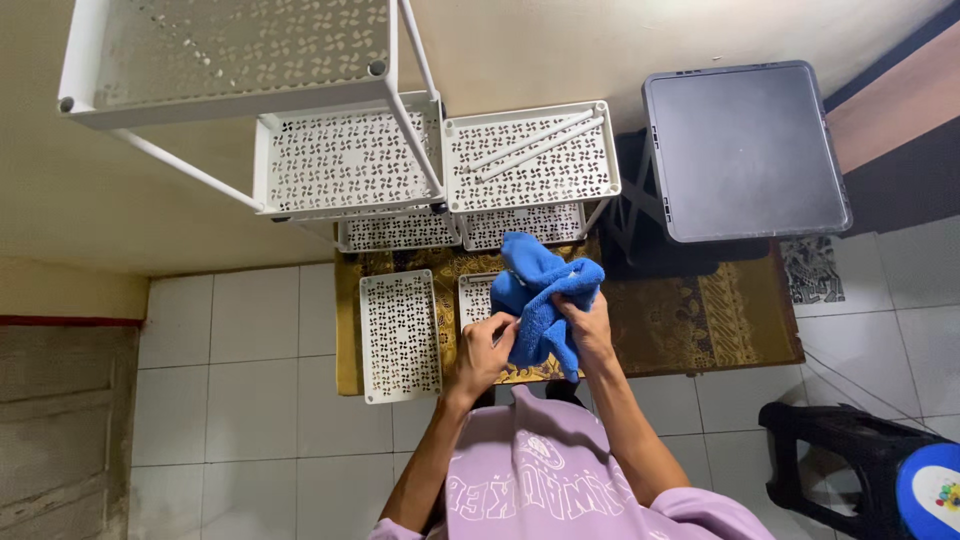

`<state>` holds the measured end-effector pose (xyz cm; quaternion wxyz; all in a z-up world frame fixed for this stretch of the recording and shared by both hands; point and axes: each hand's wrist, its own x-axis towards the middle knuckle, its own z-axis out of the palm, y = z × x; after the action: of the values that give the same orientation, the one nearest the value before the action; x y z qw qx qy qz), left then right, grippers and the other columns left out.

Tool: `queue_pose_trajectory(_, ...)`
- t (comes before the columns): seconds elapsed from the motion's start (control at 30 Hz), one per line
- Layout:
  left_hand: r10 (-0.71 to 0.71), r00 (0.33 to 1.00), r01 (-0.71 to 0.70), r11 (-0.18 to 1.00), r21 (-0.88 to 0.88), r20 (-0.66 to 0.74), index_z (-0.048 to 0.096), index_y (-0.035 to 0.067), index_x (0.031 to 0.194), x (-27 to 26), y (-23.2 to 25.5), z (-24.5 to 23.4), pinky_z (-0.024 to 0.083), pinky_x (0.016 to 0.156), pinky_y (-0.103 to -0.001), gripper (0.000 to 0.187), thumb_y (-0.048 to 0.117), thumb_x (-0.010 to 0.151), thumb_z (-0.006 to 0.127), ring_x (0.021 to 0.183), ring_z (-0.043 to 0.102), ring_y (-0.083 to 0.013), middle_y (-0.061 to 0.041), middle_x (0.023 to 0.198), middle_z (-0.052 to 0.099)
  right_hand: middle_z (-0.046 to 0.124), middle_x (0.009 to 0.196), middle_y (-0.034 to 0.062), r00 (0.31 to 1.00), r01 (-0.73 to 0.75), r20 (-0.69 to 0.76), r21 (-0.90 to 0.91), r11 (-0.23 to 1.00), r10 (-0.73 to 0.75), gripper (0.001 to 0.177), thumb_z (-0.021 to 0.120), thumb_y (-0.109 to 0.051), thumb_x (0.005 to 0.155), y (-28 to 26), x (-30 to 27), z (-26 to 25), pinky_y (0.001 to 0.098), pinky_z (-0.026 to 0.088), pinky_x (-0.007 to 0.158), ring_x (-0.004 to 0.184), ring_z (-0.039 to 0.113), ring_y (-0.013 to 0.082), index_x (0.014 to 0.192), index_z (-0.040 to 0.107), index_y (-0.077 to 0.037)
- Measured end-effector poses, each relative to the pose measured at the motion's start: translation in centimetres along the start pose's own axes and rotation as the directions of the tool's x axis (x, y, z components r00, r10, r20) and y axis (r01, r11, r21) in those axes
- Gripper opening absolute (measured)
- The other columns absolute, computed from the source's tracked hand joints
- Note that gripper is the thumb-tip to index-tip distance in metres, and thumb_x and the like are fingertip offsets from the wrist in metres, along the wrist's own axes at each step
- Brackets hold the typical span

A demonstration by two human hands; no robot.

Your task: The person wipes white plastic shelf trays and rods with a blue cloth, then inserts the rods into the tray corners to form a small shelf unit. The person places the assembled unit on a table next to other trays and rods.

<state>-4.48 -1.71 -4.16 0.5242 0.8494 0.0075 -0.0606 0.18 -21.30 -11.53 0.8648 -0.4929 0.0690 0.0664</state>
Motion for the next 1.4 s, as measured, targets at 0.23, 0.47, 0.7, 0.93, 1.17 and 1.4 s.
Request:
queue_pose_trajectory(0.23,-0.13,0.947,0.24,0.893,-0.38,0.293,0.073,0.0,0.106,-0.8,-2.3,-1.7,0.044,0.054,-0.027,0.024,0.019,0.102,0.06,0.061,0.056,-0.0113,-0.003,0.076,0.066,0.071,0.086,0.0027,0.988,0.07,-0.12,-0.235,0.97,-0.1,0.029,0.066,-0.031,0.101,0.0,-0.7,2.6,0.029,0.054,0.07,0.074,0.064,0.0123,0.1,0.07,-0.003)
queue_pose_trajectory(0.47,-0.086,0.967,0.191,0.865,-0.464,0.239,0.067,0.004,0.1,-1.1,-2.8,-1.3,0.044,0.047,-0.02,0.025,0.025,0.104,0.054,0.053,0.055,-0.006,0.001,0.073,0.065,0.068,0.097,-0.0005,0.993,0.099,-0.051,-0.129,0.987,-0.106,0.031,0.066,-0.025,0.093,-3.3,-0.6,5.2,0.022,0.053,0.08,0.086,0.064,0.0066,0.115,0.065,-0.004)
queue_pose_trajectory(0.7,-0.051,0.863,0.408,0.656,-0.635,0.502,0.058,0.008,0.096,-1.6,-2.4,-2.5,0.03,0.04,-0.02,0.037,0.038,0.11,0.041,0.047,0.035,-0.0031,0.009,0.065,0.044,0.069,0.097,0.0072,0.996,0.09,-0.001,0.063,0.994,-0.09,0.03,0.057,-0.021,0.118,-3.1,-0.2,3.9,0.0309,0.055,0.074,0.081,0.064,0.0138,0.126,0.063,0.007)
queue_pose_trajectory(0.93,-0.05,0.932,0.267,0.764,-0.587,0.358,0.061,0.007,0.095,-1.1,-1.4,-3.9,0.028,0.04,-0.02,0.034,0.032,0.11,0.043,0.048,0.036,-0.0027,0.008,0.064,0.043,0.068,0.118,0.0052,0.976,-0.023,0.215,-0.026,0.999,0.028,0.047,0.066,-0.025,0.093,-6.1,0.2,2.8,0.0309,0.053,0.095,0.106,0.065,0.013,0.135,0.057,-0.005)
queue_pose_trajectory(1.17,0.013,0.951,0.09,0.944,-0.319,0.309,0.068,0.005,0.098,-0.2,-1.7,-1.3,0.039,0.049,-0.024,0.035,0.028,0.11,0.045,0.056,0.045,-0.005,0.005,0.068,0.053,0.068,0.113,0.0138,0.999,-0.011,0.032,-0.07,0.997,0.013,0.043,0.062,-0.032,0.109,-4.2,-0.2,4.0,0.0343,0.055,0.087,0.098,0.064,0.019,0.132,0.065,0.004)
queue_pose_trajectory(1.4,-0.082,0.987,0.128,0.919,-0.372,0.138,0.068,0.009,0.1,-0.2,-2.0,-1.5,0.033,0.04,-0.027,0.033,0.03,0.109,0.045,0.046,0.039,-0.0108,-0.001,0.059,0.047,0.073,0.106,0.0058,0.986,-0.165,0.02,0.183,0.969,0.165,0.04,0.058,-0.035,0.095,-8.1,-0.9,4.3,0.0315,0.059,0.082,0.092,0.069,0.0155,0.125,0.068,-0.01)
